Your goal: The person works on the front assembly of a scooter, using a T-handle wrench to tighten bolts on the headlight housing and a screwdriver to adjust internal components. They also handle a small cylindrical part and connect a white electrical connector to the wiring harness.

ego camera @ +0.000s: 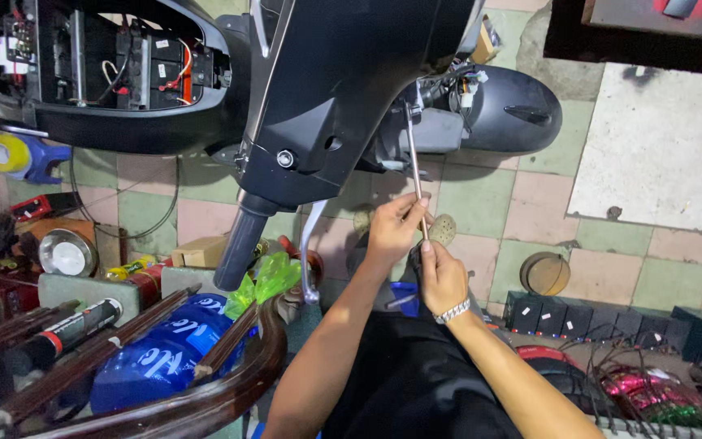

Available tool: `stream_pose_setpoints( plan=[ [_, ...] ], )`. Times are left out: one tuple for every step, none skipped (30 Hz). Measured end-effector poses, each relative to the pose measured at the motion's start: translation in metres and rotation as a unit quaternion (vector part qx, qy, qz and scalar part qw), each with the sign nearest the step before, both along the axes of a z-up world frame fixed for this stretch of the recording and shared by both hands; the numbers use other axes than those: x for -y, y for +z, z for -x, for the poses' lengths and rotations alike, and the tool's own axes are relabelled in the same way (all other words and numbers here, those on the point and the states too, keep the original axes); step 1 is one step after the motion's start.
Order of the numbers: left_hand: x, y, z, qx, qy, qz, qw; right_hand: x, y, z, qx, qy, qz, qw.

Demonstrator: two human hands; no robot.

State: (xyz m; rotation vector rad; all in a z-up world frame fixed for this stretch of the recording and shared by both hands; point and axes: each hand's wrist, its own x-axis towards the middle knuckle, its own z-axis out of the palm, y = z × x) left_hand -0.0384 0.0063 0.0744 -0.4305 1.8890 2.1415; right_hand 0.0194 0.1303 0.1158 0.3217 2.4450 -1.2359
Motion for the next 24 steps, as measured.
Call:
stream_pose_setpoints(
  plan=[
    [0.006,0.000,0.003,0.013,-0.004,-0.002,1.000,0.006,0.001,0.002,-0.009,0.004,-0.020,1.000],
    [0.011,-0.001,0.005,0.026,-0.009,-0.003,1.000,0.012,0.001,0.003,-0.017,0.008,-0.041,0.999],
    [0.015,-0.001,0.007,0.031,-0.007,-0.007,0.999,0.017,0.000,0.004,-0.029,0.013,-0.057,0.998],
    [0.019,-0.001,0.008,0.036,-0.006,-0.011,0.999,0.021,0.000,0.005,-0.040,0.019,-0.073,0.996],
    [0.022,-0.002,0.008,0.041,-0.006,-0.015,0.999,0.024,-0.001,0.005,-0.051,0.023,-0.089,0.994],
    [0.025,-0.002,0.010,0.043,-0.008,-0.014,0.999,0.028,-0.001,0.004,-0.054,0.024,-0.102,0.993],
    [0.028,-0.002,0.012,0.043,-0.011,-0.012,0.999,0.031,0.000,0.006,-0.058,0.025,-0.116,0.991],
    [0.031,-0.002,0.015,0.043,-0.014,-0.010,0.999,0.035,0.000,0.007,-0.062,0.025,-0.129,0.989],
    [0.035,-0.001,0.017,0.043,-0.021,0.008,0.999,0.039,0.000,0.010,-0.067,0.021,-0.127,0.989],
    [0.038,0.000,0.020,0.043,-0.029,0.026,0.998,0.042,0.000,0.012,-0.073,0.017,-0.125,0.989],
    [0.040,0.001,0.021,0.044,-0.036,0.044,0.997,0.045,0.001,0.014,-0.077,0.013,-0.123,0.989],
    [0.042,0.002,0.023,0.043,-0.043,0.047,0.997,0.047,0.001,0.015,-0.083,0.007,-0.118,0.990],
    [0.043,0.002,0.024,0.042,-0.049,0.049,0.997,0.050,0.002,0.016,-0.088,0.002,-0.112,0.990],
    [0.045,0.002,0.025,0.041,-0.055,0.052,0.996,0.052,0.002,0.017,-0.093,-0.004,-0.107,0.990],
    [0.045,0.001,0.026,0.044,-0.053,0.041,0.997,0.054,0.003,0.018,-0.091,-0.007,-0.112,0.990],
    [0.045,-0.001,0.027,0.047,-0.051,0.031,0.997,0.055,0.004,0.019,-0.089,-0.010,-0.116,0.989],
    [0.045,-0.003,0.027,0.050,-0.049,0.020,0.997,0.057,0.005,0.020,-0.087,-0.013,-0.121,0.989],
    [0.045,-0.005,0.027,0.050,-0.050,0.018,0.997,0.058,0.006,0.020,-0.082,-0.003,-0.148,0.986],
    [0.045,-0.008,0.027,0.050,-0.052,0.016,0.997,0.058,0.007,0.020,-0.076,0.007,-0.176,0.981],
    [0.044,-0.010,0.027,0.049,-0.054,0.013,0.997,0.058,0.008,0.021,-0.070,0.017,-0.203,0.976],
    [0.046,-0.011,0.027,0.040,-0.063,-0.002,0.997,0.059,0.009,0.021,-0.094,0.026,-0.227,0.969],
    [0.048,-0.013,0.027,0.030,-0.073,-0.017,0.997,0.060,0.010,0.021,-0.117,0.036,-0.251,0.960],
    [0.049,-0.013,0.028,0.021,-0.082,-0.032,0.996,0.060,0.010,0.020,-0.140,0.046,-0.274,0.950],
    [0.051,-0.013,0.029,0.037,-0.087,-0.053,0.994,0.060,0.010,0.020,-0.150,0.048,-0.273,0.949]
  ],
)
